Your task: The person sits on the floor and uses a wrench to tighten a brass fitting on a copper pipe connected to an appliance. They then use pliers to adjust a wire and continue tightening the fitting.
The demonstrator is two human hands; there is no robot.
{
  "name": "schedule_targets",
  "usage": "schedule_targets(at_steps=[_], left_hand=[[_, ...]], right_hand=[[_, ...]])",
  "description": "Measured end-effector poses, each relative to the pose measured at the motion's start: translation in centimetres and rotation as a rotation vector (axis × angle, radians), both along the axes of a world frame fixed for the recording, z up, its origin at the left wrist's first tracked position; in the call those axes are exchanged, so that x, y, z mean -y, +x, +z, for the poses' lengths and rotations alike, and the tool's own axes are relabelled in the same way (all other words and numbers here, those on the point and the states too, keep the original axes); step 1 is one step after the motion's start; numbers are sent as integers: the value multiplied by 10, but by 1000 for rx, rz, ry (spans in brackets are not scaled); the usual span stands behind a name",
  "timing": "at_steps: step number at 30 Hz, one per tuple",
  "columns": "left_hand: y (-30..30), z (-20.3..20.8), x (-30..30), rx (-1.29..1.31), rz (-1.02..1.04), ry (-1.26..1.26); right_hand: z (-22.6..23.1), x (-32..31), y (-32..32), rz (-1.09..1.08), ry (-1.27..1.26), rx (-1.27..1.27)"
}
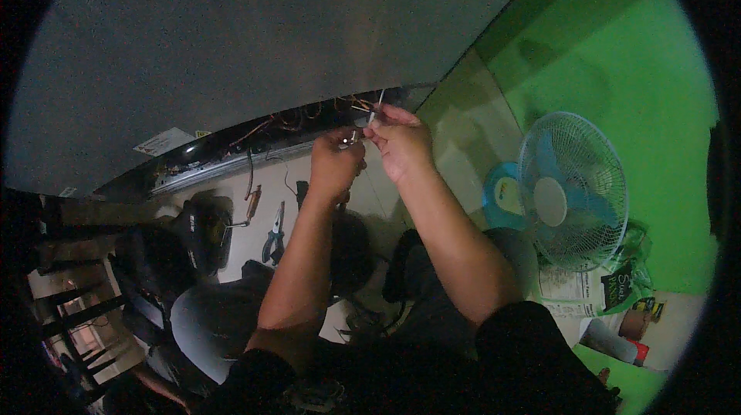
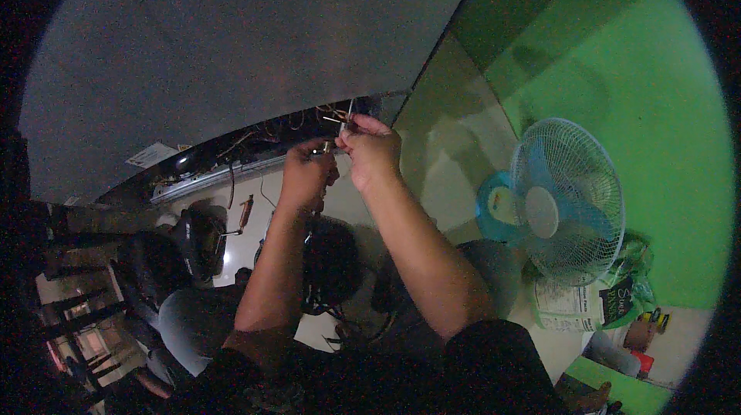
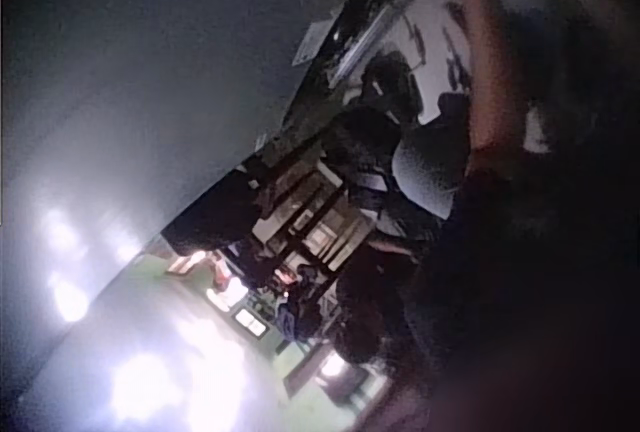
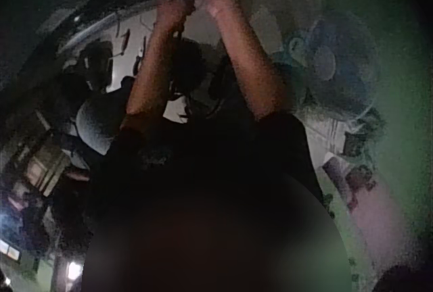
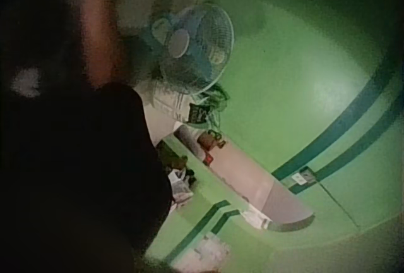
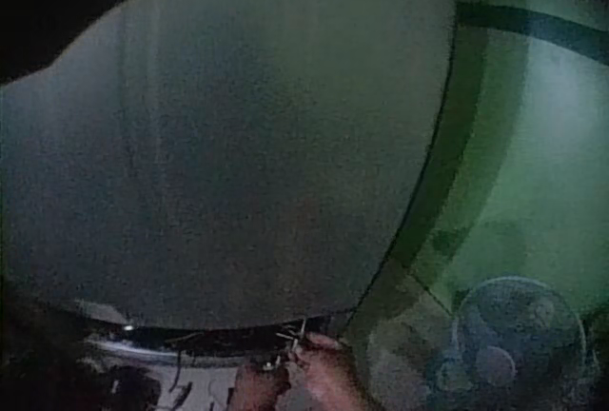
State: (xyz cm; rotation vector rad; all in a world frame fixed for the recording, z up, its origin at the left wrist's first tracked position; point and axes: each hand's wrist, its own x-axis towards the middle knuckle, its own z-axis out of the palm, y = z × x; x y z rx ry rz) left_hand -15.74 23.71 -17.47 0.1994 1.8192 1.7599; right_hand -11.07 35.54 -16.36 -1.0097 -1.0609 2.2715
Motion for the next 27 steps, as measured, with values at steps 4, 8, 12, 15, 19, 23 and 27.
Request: schedule_targets(at_steps=[4,8,12,15,19,23,27], left_hand=[[-3,4,-2,8,-33,10],[-4,4,-3,-9,-63,-4],[-4,6,-2,-19,-79,5],[-5,9,-3,53,-77,3],[-5,11,-4,-25,-83,46],[-5,11,-2,-16,-114,2],[-4,9,-1,-20,-81,11]], right_hand=[[-2,11,-2,-66,205,52],[0,17,-1,-77,325,39],[4,14,0,-101,293,30],[7,9,0,-115,139,17],[7,1,0,-85,-10,-28],[6,-4,1,-56,-96,-36],[8,-5,4,-20,-153,-75]])
